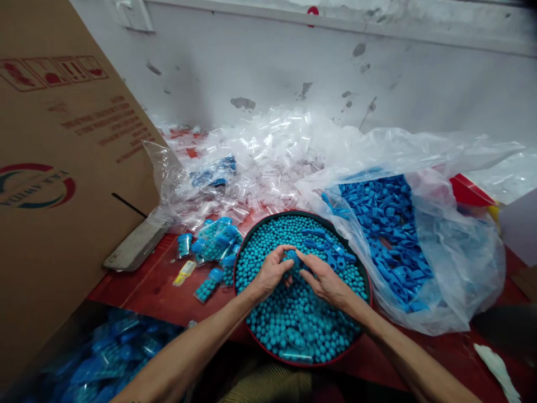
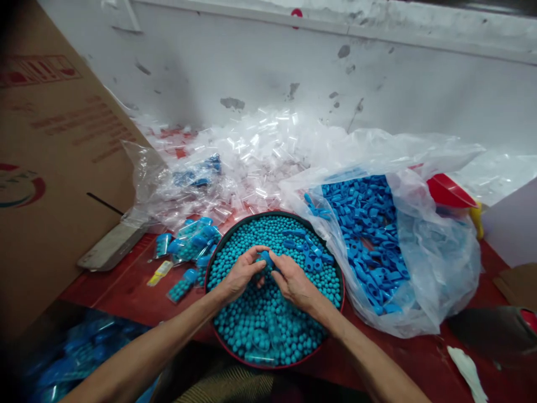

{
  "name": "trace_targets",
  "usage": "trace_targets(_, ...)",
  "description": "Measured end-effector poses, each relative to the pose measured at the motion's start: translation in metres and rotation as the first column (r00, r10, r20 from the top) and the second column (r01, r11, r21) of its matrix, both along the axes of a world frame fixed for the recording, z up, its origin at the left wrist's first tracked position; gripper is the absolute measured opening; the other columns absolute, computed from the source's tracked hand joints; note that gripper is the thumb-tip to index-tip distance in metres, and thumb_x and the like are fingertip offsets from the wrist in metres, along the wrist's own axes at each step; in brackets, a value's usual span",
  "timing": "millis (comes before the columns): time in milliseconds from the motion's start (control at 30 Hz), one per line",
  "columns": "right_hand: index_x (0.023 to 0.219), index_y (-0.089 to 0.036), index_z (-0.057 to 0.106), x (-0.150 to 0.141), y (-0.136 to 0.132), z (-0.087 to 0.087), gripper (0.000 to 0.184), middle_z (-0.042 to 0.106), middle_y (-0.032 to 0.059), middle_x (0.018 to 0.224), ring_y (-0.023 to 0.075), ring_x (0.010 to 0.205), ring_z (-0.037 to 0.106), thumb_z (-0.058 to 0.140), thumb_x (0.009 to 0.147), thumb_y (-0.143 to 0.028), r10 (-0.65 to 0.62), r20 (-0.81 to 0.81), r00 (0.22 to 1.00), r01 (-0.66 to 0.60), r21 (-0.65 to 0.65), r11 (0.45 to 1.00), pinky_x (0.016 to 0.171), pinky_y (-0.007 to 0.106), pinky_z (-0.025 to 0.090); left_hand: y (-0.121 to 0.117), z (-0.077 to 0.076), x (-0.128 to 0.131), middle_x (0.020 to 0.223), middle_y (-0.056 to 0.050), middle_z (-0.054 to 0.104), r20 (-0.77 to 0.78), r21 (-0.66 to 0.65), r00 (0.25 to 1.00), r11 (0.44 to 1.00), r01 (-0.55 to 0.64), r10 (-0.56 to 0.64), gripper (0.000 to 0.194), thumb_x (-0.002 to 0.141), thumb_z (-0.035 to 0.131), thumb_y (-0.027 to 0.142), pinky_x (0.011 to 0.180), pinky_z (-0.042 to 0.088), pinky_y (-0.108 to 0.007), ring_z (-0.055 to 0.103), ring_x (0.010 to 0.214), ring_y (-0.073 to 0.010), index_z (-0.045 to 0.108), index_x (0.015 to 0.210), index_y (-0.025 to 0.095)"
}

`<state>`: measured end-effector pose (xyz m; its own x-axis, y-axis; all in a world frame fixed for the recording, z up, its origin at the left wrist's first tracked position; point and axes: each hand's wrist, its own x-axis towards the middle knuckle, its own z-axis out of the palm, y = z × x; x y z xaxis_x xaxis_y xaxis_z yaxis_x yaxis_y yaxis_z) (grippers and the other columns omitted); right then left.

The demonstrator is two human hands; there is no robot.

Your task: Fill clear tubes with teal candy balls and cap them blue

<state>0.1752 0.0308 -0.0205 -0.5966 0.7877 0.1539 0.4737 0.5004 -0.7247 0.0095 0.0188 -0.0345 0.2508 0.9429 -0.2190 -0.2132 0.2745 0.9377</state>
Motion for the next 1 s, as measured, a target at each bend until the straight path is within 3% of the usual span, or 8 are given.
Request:
trace_targets(100, 0.111, -0.022, 0.051, 0.01, 0.013, 0.01, 0.033, 0.052, 0.0034, 0.087, 0.0144, 0.078, 0.05, 0.046, 0.079, -0.02, 0.017, -0.106, 0.994, -0.032, -0.139, 0.99, 0.077, 0.032, 0.043, 0.0, 0.006, -0.005, 0.071, 0.001, 0.052, 0.046, -0.019, 0.993, 0.994, 0.106, -0.105, 0.04, 0.072, 0.055, 0.034, 0.039, 0.04, -0.018, 0.052, 0.043, -0.0073, 0.041, 0.107, 0.02)
trace_targets(200, 0.109, -0.019, 0.051, 0.011, 0.027, 0.016, 0.035, 0.051, 0.0014, 0.078, 0.0128, 0.066, 0.05, 0.053, 0.074, -0.024, -0.126, -0.245, 0.961, 0.036, -0.342, 0.939, 0.062, 0.028, 0.046, -0.001, 0.013, -0.005, 0.073, 0.001, 0.053, 0.04, 0.01, 0.983, 0.984, 0.18, -0.18, 0.037, 0.072, 0.056, 0.031, 0.043, 0.041, -0.019, 0.053, 0.045, -0.0072, 0.041, 0.104, 0.02)
trace_targets(267, 0.105, -0.018, 0.052, 0.008, 0.032, 0.018, 0.034, 0.052, 0.0001, 0.073, 0.0123, 0.062, 0.05, 0.054, 0.073, -0.027, -0.207, -0.288, 0.935, 0.078, -0.403, 0.912, 0.057, 0.027, 0.045, -0.002, 0.016, -0.001, 0.072, 0.002, 0.052, 0.026, 0.026, 0.982, 0.982, 0.185, -0.185, 0.035, 0.072, 0.056, 0.029, 0.043, 0.042, -0.02, 0.052, 0.044, -0.007, 0.041, 0.103, 0.02)
trace_targets(433, 0.094, -0.02, 0.057, 0.0, 0.024, 0.025, 0.022, 0.056, 0.0039, 0.09, 0.0164, 0.083, 0.052, 0.053, 0.075, -0.029, -0.111, -0.17, 0.979, 0.076, -0.197, 0.977, 0.077, 0.032, 0.043, -0.004, 0.016, 0.007, 0.072, 0.004, 0.048, 0.011, 0.002, 1.0, 1.0, 0.02, -0.02, 0.043, 0.073, 0.054, 0.031, 0.04, 0.04, -0.019, 0.048, 0.04, -0.0056, 0.034, 0.11, 0.022)
trace_targets(500, 0.109, -0.022, 0.05, -0.002, 0.014, 0.026, 0.037, 0.053, 0.0058, 0.104, 0.0184, 0.092, 0.051, 0.056, 0.073, -0.03, -0.049, -0.117, 0.992, 0.028, -0.175, 0.984, 0.079, 0.033, 0.043, -0.004, 0.017, 0.008, 0.075, 0.003, 0.049, 0.023, -0.007, 1.0, 1.0, -0.018, 0.019, 0.048, 0.072, 0.055, 0.032, 0.04, 0.039, -0.019, 0.047, 0.042, -0.0051, 0.033, 0.114, 0.023)
trace_targets(633, 0.133, -0.019, 0.015, -0.007, -0.004, 0.017, 0.09, 0.033, 0.0138, 0.127, 0.0261, 0.112, 0.038, 0.068, 0.062, -0.034, 0.011, -0.002, 1.0, -0.011, -0.04, 0.999, 0.087, 0.039, 0.04, -0.005, 0.022, 0.008, 0.075, 0.002, 0.048, 0.082, -0.019, 0.996, 1.0, -0.018, 0.019, 0.052, 0.071, 0.057, 0.032, 0.044, 0.037, -0.018, 0.046, 0.048, -0.0053, 0.036, 0.118, 0.023)
trace_targets(800, 0.134, -0.017, 0.01, -0.012, -0.012, 0.003, 0.087, 0.042, 0.0164, 0.116, 0.0281, 0.1, 0.049, 0.063, 0.066, -0.031, -0.087, 0.087, 0.992, 0.078, 0.103, 0.992, 0.079, 0.041, 0.044, -0.006, 0.025, 0.009, 0.074, 0.001, 0.052, 0.076, 0.003, 0.997, 1.0, -0.002, 0.001, 0.042, 0.069, 0.061, 0.031, 0.054, 0.037, -0.018, 0.046, 0.058, -0.0069, 0.047, 0.105, 0.017)
trace_targets(1000, 0.131, -0.017, 0.016, -0.017, -0.017, 0.007, 0.081, 0.045, 0.0141, 0.108, 0.0253, 0.086, 0.055, 0.061, 0.067, -0.037, -0.066, 0.137, 0.988, 0.052, 0.104, 0.993, 0.069, 0.038, 0.047, -0.011, 0.025, 0.011, 0.073, 0.001, 0.05, 0.096, -0.034, 0.995, 0.999, -0.031, 0.034, 0.038, 0.071, 0.059, 0.032, 0.055, 0.034, -0.017, 0.044, 0.061, -0.007, 0.048, 0.103, 0.016)
